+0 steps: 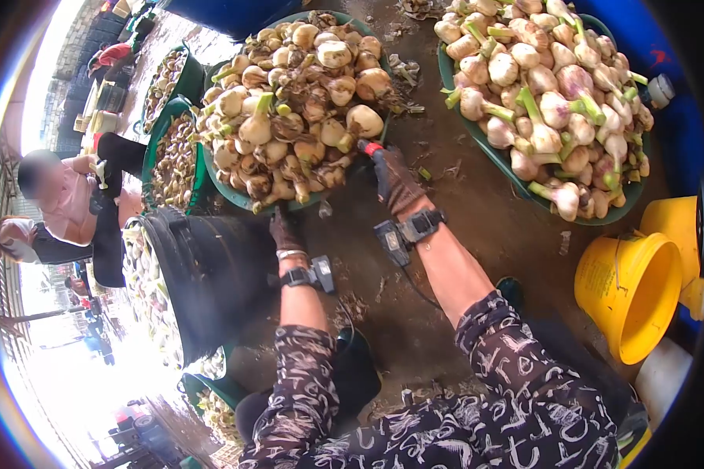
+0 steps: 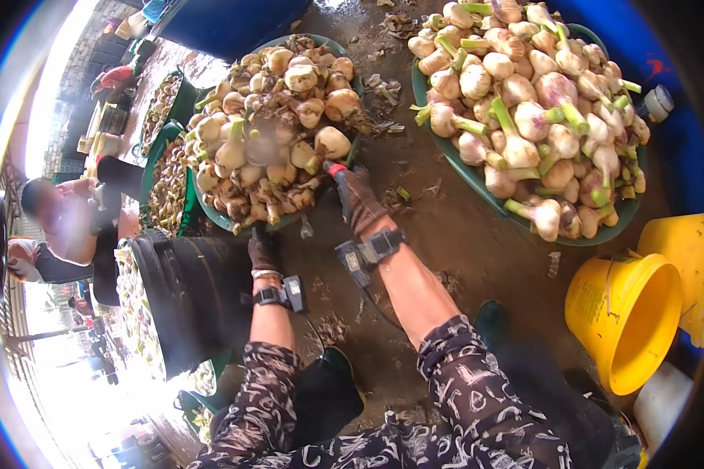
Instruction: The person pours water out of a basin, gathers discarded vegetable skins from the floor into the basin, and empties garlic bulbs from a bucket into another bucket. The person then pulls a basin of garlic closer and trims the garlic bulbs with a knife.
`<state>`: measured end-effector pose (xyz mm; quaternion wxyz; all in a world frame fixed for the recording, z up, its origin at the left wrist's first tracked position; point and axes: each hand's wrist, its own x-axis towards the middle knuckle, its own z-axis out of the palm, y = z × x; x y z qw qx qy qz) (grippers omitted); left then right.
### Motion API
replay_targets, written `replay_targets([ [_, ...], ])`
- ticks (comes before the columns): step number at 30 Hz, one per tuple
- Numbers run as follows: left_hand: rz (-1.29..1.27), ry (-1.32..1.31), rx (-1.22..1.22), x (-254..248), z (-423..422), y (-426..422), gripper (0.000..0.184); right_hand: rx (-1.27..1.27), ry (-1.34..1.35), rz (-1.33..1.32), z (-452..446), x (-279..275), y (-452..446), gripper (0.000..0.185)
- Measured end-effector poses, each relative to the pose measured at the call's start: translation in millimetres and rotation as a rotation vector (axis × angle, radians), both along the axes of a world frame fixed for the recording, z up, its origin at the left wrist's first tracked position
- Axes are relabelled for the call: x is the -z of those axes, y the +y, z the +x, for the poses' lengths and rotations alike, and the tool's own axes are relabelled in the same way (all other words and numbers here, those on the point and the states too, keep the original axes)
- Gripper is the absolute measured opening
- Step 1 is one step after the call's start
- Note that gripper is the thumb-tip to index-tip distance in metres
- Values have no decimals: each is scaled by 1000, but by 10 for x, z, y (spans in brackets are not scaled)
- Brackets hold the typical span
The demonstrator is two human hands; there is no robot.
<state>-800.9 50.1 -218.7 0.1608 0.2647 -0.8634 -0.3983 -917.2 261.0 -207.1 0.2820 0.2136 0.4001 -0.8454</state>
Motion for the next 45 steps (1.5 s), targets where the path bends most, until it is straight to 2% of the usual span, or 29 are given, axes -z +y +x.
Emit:
replay_targets([
  [1,416,102,-196,-44,101,209,35,30,72,48,137,8,119,35],
  [2,712,187,-336,-58,181,359,37,68,159,92,256,-15,236,35],
  [5,625,157,-270,-115,632,749,38,146,128,41,658,-62,561,34],
  [8,725,116,-373,-104,1061,1067,38,234,96,49,1198,-52,850,31],
  [10,564,103,-234,54,1334,1104,37,260,74,90,1397,-73,1000,31],
  [12,439,52,-152,123,1613,1140,35,263,-104,181,1698,-49,1124,30],
  [14,-436,-86,256,80,1865,1231,30,234,-183,201,2012,227,1247,30],
  [16,425,19,-84,40,2001,1404,23,223,-280,209,2264,468,1297,29],
  [18,763,-34,-341,69,2097,1378,22,315,-189,161,2307,309,1292,29],
  [19,930,20,-482,116,2109,1355,23,329,-167,128,2351,240,1298,29],
  [21,713,-117,-234,-31,2187,1351,26,310,-212,145,2369,-23,1333,29],
  [22,852,-146,-316,-118,2155,1352,25,297,-250,153,2353,-124,1329,28],
  [23,848,-141,-337,4,2193,1217,25,284,-289,161,2334,-229,1326,27],
  [24,678,-109,-123,305,2287,961,23,271,-327,168,2314,-333,1324,27],
  [26,317,-168,27,256,2257,636,22,258,-198,67,2324,-99,1357,25],
  [27,130,-186,79,230,2237,474,22,337,-83,53,2333,114,1320,24],
  [28,-398,-349,201,-293,2037,562,22,337,-81,48,2320,125,1324,24],
  [30,1149,277,-284,106,1846,61,28,274,-77,21,2314,157,1390,27],
  [32,1108,310,-136,144,1626,-234,38,199,-68,156,2344,220,1440,34],
  [34,-248,-59,139,-272,1399,-149,43,312,7,36,2352,224,1299,36],
  [36,899,76,-425,307,1242,-616,36,360,6,12,2392,332,1329,37],
  [38,438,53,-584,354,1180,-558,38,291,-33,-84,2360,473,1394,40],
  [39,445,21,-598,295,1166,-498,38,285,-61,-63,2378,405,1458,40],
  [41,281,-14,-665,259,1156,-408,38,262,-135,-653,2379,155,1601,43],
  [42,286,-38,-674,448,1214,-509,38,264,-156,-637,2467,293,1637,43],
  [43,-37,-82,-506,586,1271,-652,37,174,-77,-719,2590,521,1665,38],
  [45,-265,-103,-396,778,1295,-804,37,85,8,-800,2908,1119,1695,34],
])
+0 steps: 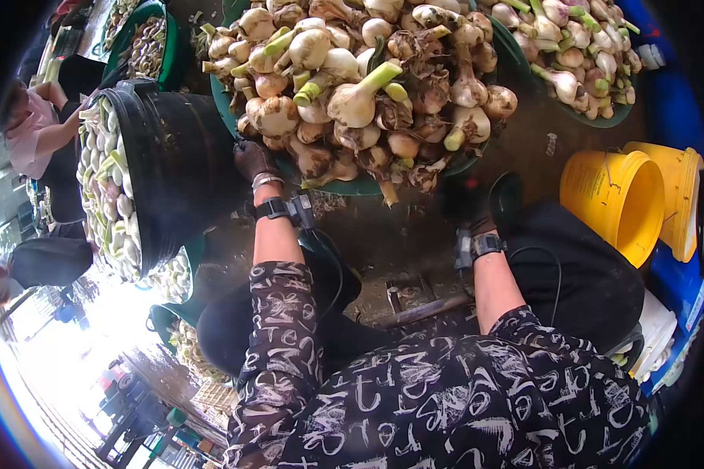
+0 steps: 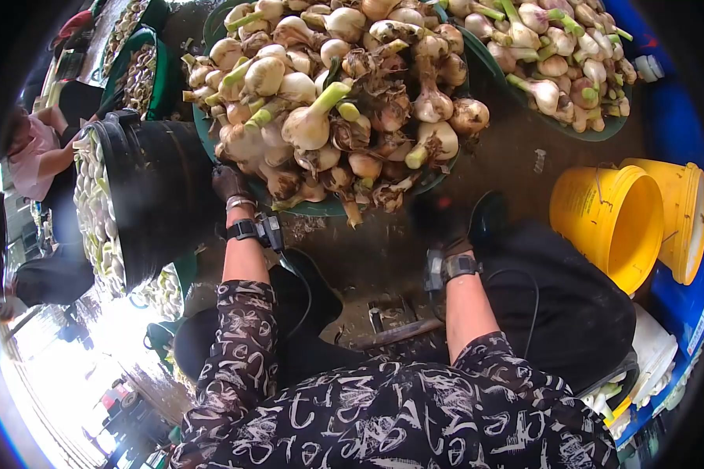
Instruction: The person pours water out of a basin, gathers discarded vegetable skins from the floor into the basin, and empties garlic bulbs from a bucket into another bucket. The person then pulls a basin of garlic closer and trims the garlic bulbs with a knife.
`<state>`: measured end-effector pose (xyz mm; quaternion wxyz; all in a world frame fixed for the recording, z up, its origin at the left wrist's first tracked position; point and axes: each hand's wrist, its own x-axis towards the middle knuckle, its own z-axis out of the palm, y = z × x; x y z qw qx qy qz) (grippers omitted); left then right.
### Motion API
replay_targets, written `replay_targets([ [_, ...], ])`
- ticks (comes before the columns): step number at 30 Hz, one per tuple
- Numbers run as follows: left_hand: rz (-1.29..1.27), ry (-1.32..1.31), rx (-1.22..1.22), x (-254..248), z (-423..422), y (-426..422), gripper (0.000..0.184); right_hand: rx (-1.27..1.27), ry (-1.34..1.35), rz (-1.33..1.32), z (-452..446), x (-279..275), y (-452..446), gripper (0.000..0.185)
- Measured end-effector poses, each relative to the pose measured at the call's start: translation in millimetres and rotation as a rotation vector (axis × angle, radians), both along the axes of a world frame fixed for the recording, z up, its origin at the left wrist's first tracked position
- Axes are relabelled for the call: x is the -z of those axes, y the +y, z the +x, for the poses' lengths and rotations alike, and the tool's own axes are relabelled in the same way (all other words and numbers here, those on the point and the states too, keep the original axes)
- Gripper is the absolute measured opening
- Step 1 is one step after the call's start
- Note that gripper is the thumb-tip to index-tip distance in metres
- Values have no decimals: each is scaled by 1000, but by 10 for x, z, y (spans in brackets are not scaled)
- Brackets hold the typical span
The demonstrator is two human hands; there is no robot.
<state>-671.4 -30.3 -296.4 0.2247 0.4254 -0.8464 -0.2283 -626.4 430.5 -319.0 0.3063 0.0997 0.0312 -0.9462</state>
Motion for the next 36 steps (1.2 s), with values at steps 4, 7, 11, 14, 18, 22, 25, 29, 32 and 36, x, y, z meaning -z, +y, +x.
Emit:
replay_targets([
  [4,76,124,-49,-245,-58,248,39,-1142,330,835,456,-638,-343,25],
  [7,32,20,-50,-429,-78,346,38,-1904,649,583,1296,-452,-658,26],
  [11,327,190,-179,-554,-71,488,37,-2037,702,395,1562,-478,-657,34],
  [14,437,314,-135,-651,-114,554,38,-1667,1135,519,1582,-544,-723,37],
  [18,461,312,-120,-680,-77,570,34,-1418,1263,296,2266,-145,-693,36],
  [22,441,247,-108,-759,-63,601,40,-1103,1175,445,3405,567,-718,35],
  [25,389,230,-14,-593,-51,461,44,-1096,779,476,3219,384,-946,34],
  [29,39,138,192,-283,-88,155,51,-872,190,687,1962,20,-1236,40],
  [32,547,229,49,-266,-140,92,50,-283,-37,627,1045,-472,-1269,27],
  [36,680,271,9,-428,-144,209,47,-76,-70,369,411,-524,-1660,23],
])
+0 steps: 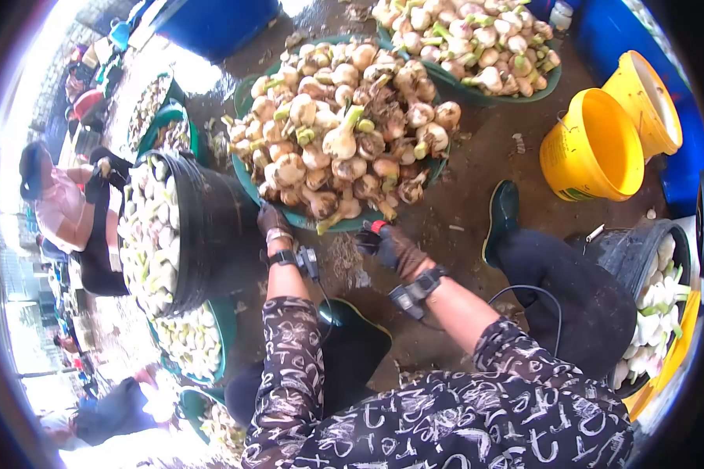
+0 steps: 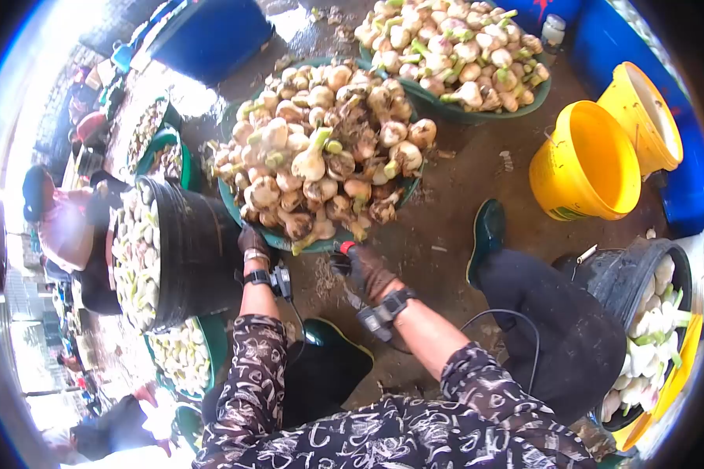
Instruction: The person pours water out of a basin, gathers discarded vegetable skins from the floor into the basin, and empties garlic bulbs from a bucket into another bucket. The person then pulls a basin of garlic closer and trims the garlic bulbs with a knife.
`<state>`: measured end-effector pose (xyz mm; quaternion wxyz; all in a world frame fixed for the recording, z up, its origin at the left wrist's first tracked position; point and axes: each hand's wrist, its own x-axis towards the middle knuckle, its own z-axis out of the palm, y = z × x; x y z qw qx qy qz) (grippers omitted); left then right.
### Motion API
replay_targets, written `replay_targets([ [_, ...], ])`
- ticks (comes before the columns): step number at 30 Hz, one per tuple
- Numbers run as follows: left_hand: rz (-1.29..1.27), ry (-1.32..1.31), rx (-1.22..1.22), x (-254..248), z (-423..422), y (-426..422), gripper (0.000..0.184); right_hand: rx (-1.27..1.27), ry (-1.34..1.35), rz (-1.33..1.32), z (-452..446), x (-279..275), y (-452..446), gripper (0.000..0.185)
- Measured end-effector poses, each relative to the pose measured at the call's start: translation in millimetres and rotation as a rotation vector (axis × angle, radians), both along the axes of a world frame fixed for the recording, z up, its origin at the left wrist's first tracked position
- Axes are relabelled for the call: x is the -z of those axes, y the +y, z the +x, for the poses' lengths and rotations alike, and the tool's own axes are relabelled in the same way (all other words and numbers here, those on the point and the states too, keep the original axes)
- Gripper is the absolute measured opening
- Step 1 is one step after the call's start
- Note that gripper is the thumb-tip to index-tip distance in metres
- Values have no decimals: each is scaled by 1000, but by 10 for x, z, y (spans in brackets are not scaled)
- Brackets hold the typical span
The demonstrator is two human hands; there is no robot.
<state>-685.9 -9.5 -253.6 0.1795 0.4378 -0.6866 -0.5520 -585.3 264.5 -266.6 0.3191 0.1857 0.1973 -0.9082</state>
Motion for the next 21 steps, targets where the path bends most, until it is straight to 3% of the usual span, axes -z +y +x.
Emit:
replay_targets([
  [2,228,68,16,-337,117,237,42,163,-38,132,-49,34,-263,22],
  [3,203,8,67,-280,112,130,45,311,-94,259,-75,33,-399,21],
  [4,184,-52,98,-411,129,179,48,514,-154,171,-137,18,-512,24],
  [5,165,-122,125,-453,159,192,50,520,-141,169,-200,63,-574,24],
  [9,252,-32,123,-415,228,225,53,542,-64,675,-161,185,-526,31],
  [12,399,148,307,-458,208,267,50,621,97,637,-195,22,-428,28],
  [13,200,31,223,-549,258,301,49,591,90,638,-178,-66,-404,28],
  [14,-27,54,344,-421,307,197,50,557,84,645,-147,-132,-370,27],
  [16,151,58,206,-295,329,179,52,468,8,658,-116,-163,-261,27],
  [19,-308,-188,215,-356,586,302,55,365,-10,712,-1,-120,-61,25],
  [21,-348,-179,228,-488,815,514,55,354,52,748,60,69,120,24],
])
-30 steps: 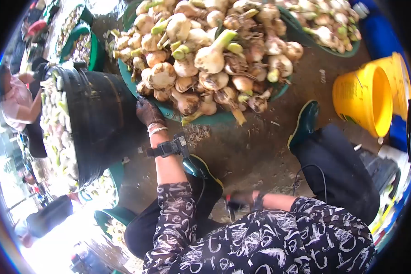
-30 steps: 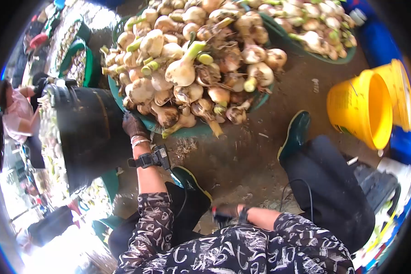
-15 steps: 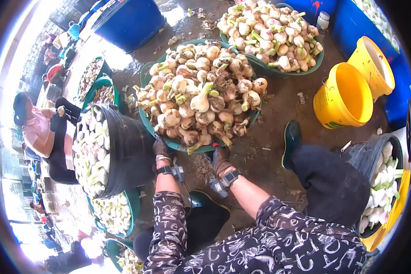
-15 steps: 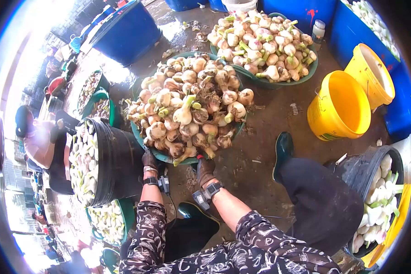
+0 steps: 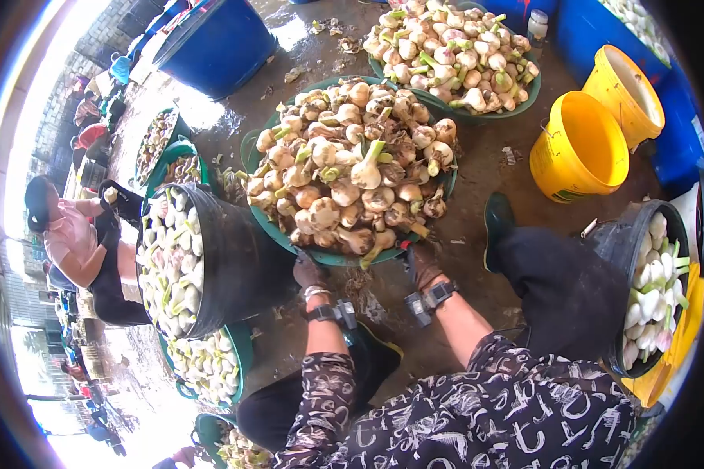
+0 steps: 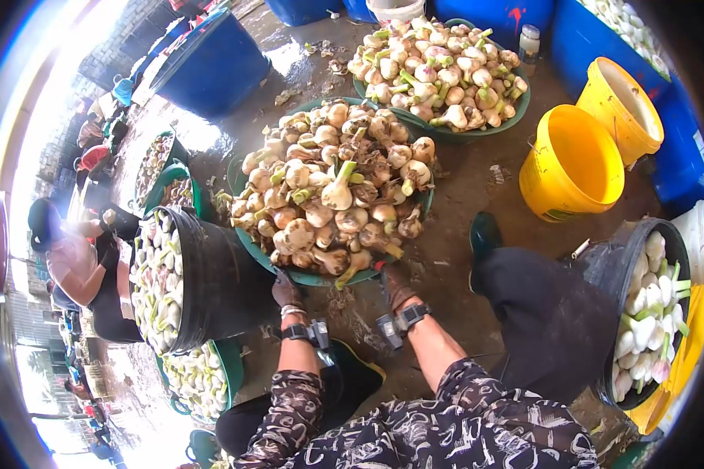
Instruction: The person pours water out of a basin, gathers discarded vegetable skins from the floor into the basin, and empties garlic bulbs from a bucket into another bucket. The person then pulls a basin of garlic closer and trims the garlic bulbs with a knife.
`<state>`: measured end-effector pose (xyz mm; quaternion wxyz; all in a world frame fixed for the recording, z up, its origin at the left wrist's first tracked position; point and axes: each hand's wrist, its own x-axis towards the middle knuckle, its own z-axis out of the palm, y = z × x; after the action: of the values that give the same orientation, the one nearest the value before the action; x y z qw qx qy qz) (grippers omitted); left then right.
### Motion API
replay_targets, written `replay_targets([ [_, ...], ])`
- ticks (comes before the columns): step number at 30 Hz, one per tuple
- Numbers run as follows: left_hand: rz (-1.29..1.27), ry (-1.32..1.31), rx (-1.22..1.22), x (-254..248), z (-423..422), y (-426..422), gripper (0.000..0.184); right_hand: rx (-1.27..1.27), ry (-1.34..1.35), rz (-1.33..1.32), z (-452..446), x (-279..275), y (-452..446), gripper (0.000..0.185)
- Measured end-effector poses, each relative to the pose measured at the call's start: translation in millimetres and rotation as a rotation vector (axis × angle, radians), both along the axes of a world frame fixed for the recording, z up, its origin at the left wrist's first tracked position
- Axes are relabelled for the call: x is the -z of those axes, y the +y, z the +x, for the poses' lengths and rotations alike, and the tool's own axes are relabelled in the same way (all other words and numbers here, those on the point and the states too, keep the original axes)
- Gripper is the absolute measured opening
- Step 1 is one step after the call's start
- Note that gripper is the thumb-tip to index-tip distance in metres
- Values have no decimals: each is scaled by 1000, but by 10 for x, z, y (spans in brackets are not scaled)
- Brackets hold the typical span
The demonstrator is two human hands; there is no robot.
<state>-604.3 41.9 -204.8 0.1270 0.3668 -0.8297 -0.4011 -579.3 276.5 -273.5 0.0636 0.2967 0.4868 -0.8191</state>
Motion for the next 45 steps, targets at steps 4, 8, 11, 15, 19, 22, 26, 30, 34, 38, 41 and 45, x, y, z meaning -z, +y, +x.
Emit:
replay_targets([
  [4,146,32,-18,-17,436,416,60,-262,-189,171,82,-115,447,25],
  [8,334,-86,-81,80,908,813,65,-52,44,-2,247,-426,840,21],
  [11,473,-85,-102,-93,1198,1191,65,-328,107,544,233,-181,1098,25],
  [15,797,-110,-162,-231,1311,1225,63,-307,205,872,269,-212,1285,31],
  [19,945,-199,26,-98,1355,806,59,-171,-228,863,240,-929,1134,30],
  [22,886,-259,267,-251,1405,716,59,59,-68,1061,196,-1165,1284,31],
  [26,901,-257,373,-611,1369,511,49,-22,-38,995,-102,-1708,1316,47],
  [30,692,-197,476,-1018,1301,511,42,-76,-107,1226,-415,-2506,1652,46],
  [34,523,-112,572,-1378,1308,408,35,4,-195,1483,-815,-2561,2276,39],
  [38,444,-118,580,-1467,1495,254,36,-71,-522,1724,-924,-2295,2886,38],
  [41,363,-270,559,-1339,1642,54,35,-262,-531,1672,-874,-2065,3205,31],
  [45,164,-359,660,-1219,1683,76,34,-460,-444,1842,-859,-1717,3381,29],
])
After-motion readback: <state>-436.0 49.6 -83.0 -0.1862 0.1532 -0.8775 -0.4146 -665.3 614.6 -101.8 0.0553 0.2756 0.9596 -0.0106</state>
